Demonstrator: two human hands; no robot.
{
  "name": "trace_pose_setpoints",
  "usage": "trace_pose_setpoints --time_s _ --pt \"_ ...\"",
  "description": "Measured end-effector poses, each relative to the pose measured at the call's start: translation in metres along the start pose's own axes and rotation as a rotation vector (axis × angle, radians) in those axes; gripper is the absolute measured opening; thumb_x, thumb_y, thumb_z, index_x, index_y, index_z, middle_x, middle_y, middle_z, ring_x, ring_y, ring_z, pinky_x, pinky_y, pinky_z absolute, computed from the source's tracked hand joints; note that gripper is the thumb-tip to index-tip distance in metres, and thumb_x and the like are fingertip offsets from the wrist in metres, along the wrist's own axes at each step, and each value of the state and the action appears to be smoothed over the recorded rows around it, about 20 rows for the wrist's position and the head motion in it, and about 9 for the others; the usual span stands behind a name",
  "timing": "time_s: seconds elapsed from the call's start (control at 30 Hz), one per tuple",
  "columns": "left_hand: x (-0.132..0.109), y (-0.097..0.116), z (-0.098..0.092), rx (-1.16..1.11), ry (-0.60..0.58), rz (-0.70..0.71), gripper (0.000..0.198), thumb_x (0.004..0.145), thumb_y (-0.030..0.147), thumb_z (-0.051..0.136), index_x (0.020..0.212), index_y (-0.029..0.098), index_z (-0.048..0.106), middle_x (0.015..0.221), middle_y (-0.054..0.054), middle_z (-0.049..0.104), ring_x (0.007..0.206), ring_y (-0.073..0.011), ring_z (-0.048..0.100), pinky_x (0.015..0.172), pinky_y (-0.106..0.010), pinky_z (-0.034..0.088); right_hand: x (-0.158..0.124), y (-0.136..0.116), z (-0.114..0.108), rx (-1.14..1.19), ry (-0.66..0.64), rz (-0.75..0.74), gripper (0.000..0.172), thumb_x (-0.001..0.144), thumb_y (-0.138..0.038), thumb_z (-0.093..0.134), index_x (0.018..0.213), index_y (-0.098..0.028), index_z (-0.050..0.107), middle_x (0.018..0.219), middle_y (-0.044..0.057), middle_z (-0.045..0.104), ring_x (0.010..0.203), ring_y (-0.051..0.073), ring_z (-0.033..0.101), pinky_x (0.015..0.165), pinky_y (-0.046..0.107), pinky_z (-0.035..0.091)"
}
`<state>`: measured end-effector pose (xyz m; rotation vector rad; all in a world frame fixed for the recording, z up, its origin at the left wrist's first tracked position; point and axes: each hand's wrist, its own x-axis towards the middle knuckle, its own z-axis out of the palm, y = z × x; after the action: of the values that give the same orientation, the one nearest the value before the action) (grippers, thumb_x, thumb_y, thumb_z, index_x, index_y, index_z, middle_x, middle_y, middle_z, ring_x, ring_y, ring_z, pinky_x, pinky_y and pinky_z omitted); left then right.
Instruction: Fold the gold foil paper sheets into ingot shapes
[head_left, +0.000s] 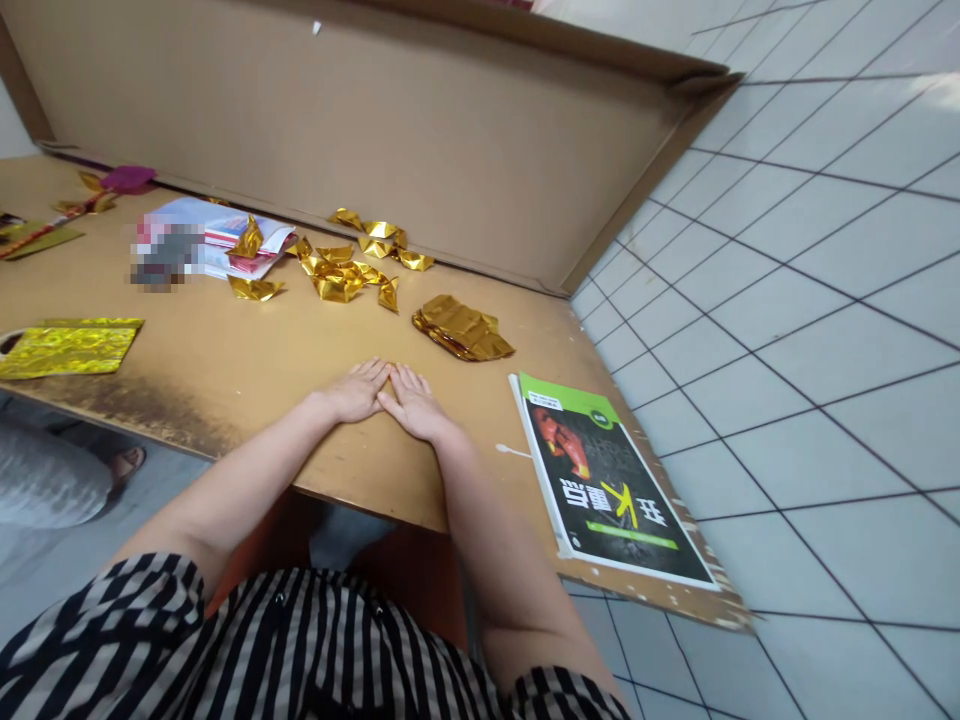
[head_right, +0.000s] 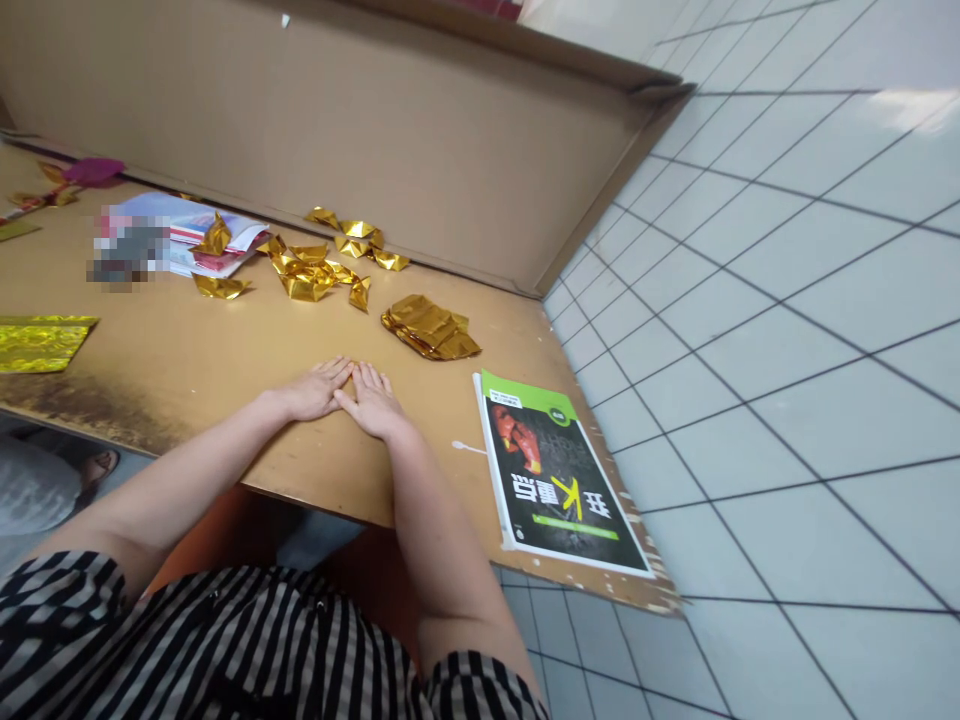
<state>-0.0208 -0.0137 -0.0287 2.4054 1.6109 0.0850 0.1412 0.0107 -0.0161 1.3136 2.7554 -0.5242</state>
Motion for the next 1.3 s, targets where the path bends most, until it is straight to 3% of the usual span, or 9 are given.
trace_pose_setpoints --time_s 0.27,0.37,0.5,0.9,1.13,1.3 --pt "0.001 -0.001 0.005 -0.057 0.001 -0.015 0.072 0.096 0.05 0.027 0.152 0.006 0.023 0.161 -0.017 0.018 0.15 -0.0263 0.014 0.12 -0.04 0.016 0.0 0.001 0.0 -0.023 0.081 0.095 0.083 0.094 -0.064 0.018 0.152 -0.007 0.027 0.16 0.017 0.024 0.15 0.026 0.016 0.121 0.044 0.012" --pt "0.0 0.002 0.002 -0.079 -0.006 -0.031 0.073 0.095 0.05 0.027 0.153 0.006 0.02 0.161 -0.017 0.017 0.15 -0.0263 0.014 0.12 -0.041 0.016 0.003 -0.001 0.002 -0.017 0.12 0.045 0.081 0.095 -0.063 0.019 0.153 -0.007 0.026 0.16 0.016 0.024 0.15 0.026 0.015 0.121 0.045 0.01" --pt "-0.001 0.008 -0.002 -0.095 -0.021 -0.054 0.071 0.096 0.047 0.028 0.154 0.007 0.018 0.161 -0.016 0.018 0.15 -0.0255 0.015 0.121 -0.041 0.016 0.008 -0.004 0.005 0.04 0.09 -0.019 0.08 0.095 -0.063 0.018 0.154 -0.01 0.023 0.16 0.014 0.024 0.15 0.025 0.017 0.121 0.045 0.012" --pt "-0.011 0.003 -0.005 -0.088 -0.009 -0.12 0.076 0.096 0.057 0.026 0.152 0.006 0.024 0.161 -0.015 0.015 0.15 -0.0265 0.013 0.121 -0.039 0.015 0.002 0.02 0.009 0.066 0.063 0.042 0.078 0.093 -0.067 0.018 0.154 -0.019 0.026 0.162 0.009 0.022 0.15 0.024 0.015 0.121 0.044 0.014" --pt "-0.018 -0.003 -0.005 -0.082 0.017 -0.171 0.071 0.097 0.052 0.029 0.151 0.005 0.026 0.16 -0.016 0.019 0.149 -0.0268 0.015 0.121 -0.04 0.017 -0.005 0.022 0.0 0.035 0.075 0.06 0.061 0.098 -0.045 0.032 0.152 -0.018 0.032 0.16 0.01 0.027 0.149 0.022 0.021 0.12 0.046 0.017" --pt "-0.016 -0.014 0.003 -0.077 0.151 -0.155 0.054 0.099 0.04 0.03 0.145 0.013 0.041 0.155 -0.012 0.036 0.146 -0.024 0.029 0.119 -0.04 0.025 -0.006 0.02 -0.007 0.021 0.16 0.12 0.047 0.096 -0.029 0.041 0.141 -0.022 0.05 0.152 0.009 0.043 0.143 0.024 0.036 0.117 0.05 0.023"
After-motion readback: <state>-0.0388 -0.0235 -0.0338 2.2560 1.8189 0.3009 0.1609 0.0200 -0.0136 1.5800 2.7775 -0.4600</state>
